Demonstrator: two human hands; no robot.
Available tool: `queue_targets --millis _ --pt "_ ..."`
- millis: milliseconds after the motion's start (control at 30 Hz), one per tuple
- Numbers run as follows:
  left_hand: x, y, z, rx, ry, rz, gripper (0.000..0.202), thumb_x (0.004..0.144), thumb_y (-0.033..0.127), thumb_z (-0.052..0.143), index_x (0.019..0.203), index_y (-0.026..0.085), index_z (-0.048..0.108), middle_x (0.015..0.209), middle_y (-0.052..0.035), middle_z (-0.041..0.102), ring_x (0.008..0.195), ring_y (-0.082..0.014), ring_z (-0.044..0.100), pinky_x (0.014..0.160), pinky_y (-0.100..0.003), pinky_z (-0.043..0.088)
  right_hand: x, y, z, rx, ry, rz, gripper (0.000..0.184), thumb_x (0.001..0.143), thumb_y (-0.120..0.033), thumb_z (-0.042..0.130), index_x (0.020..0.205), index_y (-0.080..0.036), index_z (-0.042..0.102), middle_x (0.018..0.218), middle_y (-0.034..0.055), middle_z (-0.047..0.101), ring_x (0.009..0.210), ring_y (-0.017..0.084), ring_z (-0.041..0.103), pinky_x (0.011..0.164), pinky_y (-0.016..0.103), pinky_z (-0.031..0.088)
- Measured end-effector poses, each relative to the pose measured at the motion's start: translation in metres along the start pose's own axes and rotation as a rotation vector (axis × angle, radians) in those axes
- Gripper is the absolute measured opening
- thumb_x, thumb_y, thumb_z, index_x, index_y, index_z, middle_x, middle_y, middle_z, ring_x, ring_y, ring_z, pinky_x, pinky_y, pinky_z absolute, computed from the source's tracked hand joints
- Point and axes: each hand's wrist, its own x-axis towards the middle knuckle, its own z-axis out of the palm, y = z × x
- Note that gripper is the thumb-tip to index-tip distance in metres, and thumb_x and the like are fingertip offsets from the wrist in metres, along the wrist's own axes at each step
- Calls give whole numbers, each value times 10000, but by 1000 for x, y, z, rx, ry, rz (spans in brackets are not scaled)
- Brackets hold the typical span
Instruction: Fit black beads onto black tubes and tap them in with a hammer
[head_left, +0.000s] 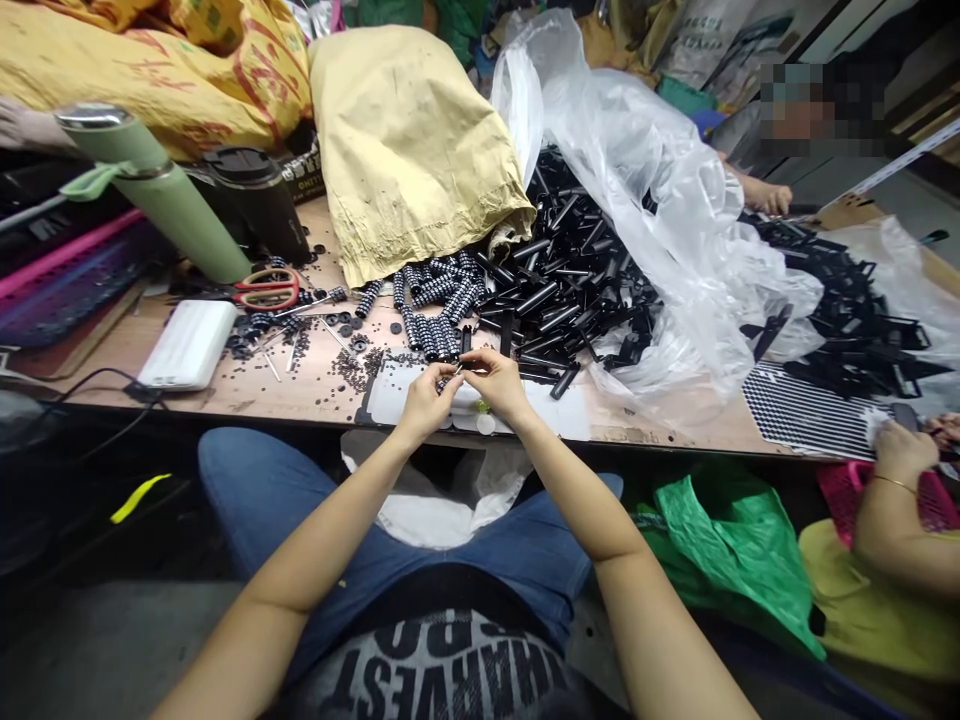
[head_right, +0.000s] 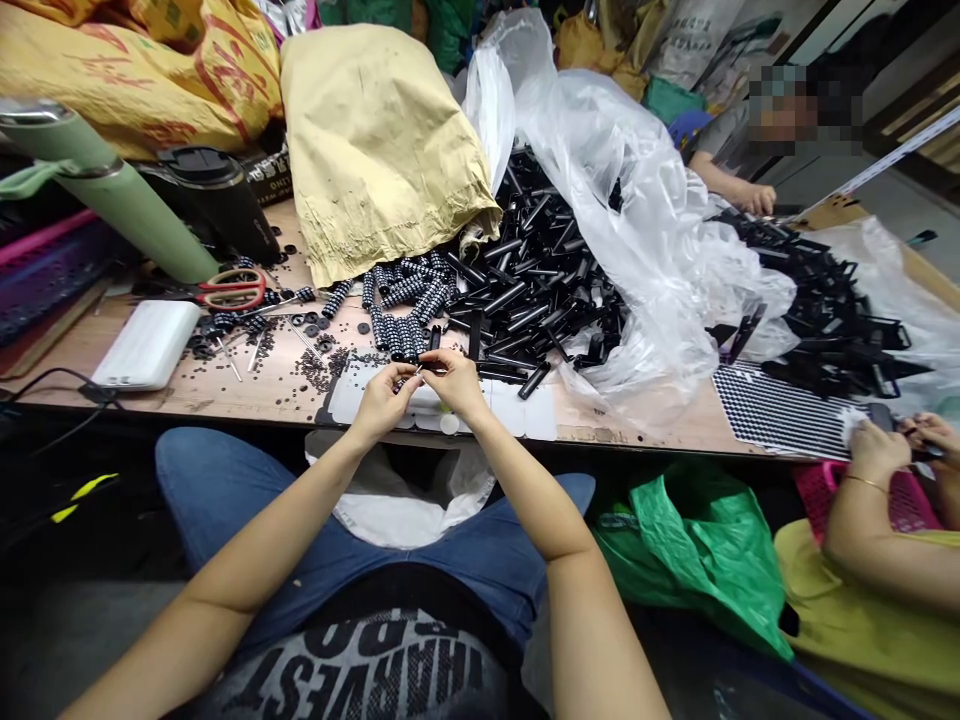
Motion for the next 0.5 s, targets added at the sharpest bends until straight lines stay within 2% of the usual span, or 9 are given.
queue_targets --millis 167,267,333,433,500 --pt "-1 -2 1 -18 -32 7 213 839 347 609 955 169 619 913 -66 670 862 -186 634 788 -288 476 -3 -1 -1 -41 26 -18 193 739 -201 640 918 -206 713 929 27 713 824 158 669 759 278 558" --pt "-3 -2 1 10 -42 15 202 842 333 606 957 167 617 910 -68 669 860 -188 638 791 -289 474 -7 -5 -2 -131 25 -94 200 771 -170 602 933 -215 711 960 37 713 899 177 666 803 300 556" --pt "-3 -1 0 15 -50 11 252 841 318 611 1042 167 607 882 -60 674 840 -186 642 798 -294 470 -12 -7 -3 -208 5 -154 220 805 -161 565 960 -224 707 992 45 714 953 186 660 858 323 543" --pt "-2 0 -3 -1 -49 0 389 839 293 613 1204 169 561 892 -56 684 850 -184 641 825 -299 466 -17 -8 -7 -306 -135 -254 267 844 -163 526 1035 -242 693 1089 42 703 1046 184 642 955 342 502" --pt "0 -2 -5 -8 -38 12 378 850 298 595 1206 175 576 980 -73 680 922 -190 628 840 -292 466 -9 -5 -12 -378 -228 -325 294 857 -185 531 1111 -241 666 1203 46 663 1134 186 604 1003 349 468"
